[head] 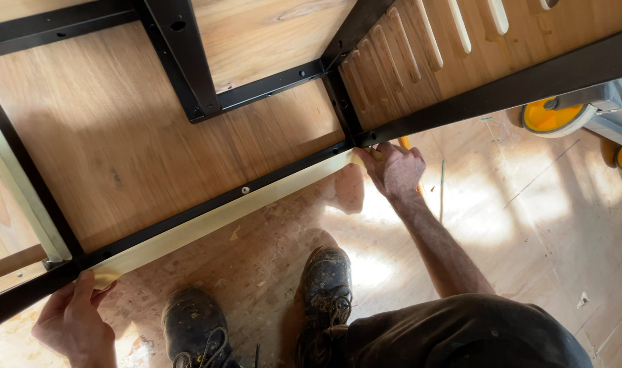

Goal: The person applies masking tape to the edges of a wooden cabinet and its metal frame, smoothing the tape with their fingers and removing small pieces as needed.

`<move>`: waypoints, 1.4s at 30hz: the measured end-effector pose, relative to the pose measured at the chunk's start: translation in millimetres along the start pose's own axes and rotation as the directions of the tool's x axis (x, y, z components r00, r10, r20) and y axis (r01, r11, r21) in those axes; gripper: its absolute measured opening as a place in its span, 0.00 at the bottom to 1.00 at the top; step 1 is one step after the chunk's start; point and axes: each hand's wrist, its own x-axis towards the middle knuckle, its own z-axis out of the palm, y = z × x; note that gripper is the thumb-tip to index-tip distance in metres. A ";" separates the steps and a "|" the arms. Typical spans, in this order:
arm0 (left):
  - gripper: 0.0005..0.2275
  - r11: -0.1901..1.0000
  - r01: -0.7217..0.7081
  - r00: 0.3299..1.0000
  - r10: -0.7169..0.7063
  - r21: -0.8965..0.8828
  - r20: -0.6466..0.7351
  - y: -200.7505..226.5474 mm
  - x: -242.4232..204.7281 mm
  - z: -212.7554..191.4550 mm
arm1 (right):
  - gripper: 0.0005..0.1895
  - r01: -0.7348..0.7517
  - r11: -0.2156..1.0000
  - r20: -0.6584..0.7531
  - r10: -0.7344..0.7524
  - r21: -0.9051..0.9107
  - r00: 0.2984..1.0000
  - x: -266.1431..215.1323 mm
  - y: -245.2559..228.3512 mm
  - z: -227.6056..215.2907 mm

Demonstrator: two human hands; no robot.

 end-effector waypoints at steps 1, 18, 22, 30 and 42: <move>0.09 1.000 0.010 1.000 -0.010 -0.002 -0.001 0.7 -0.2 -1.3 | 0.28 -0.013 1.000 0.001 0.013 -0.024 1.000 -1.6 -2.8 -0.6; 0.10 0.923 0.052 0.998 -0.057 0.382 0.002 32.6 8.9 -12.4 | 0.30 -0.070 0.919 0.128 0.129 -0.387 0.983 -16.9 17.4 36.8; 0.13 0.855 0.036 0.997 -0.063 0.517 0.035 28.9 16.1 -15.2 | 0.31 -0.031 0.931 -0.012 0.029 -0.365 1.000 -25.8 28.9 48.5; 0.30 0.310 -0.180 0.919 -0.286 0.934 0.272 82.1 -13.0 0.0 | 0.28 -0.003 0.987 0.037 0.009 -0.159 0.999 -4.0 2.3 4.0; 0.08 0.160 -0.986 -0.120 -0.478 -0.048 0.870 140.0 -141.2 227.1 | 0.26 -0.112 0.994 0.099 0.112 -0.009 0.989 -10.0 -5.7 -0.2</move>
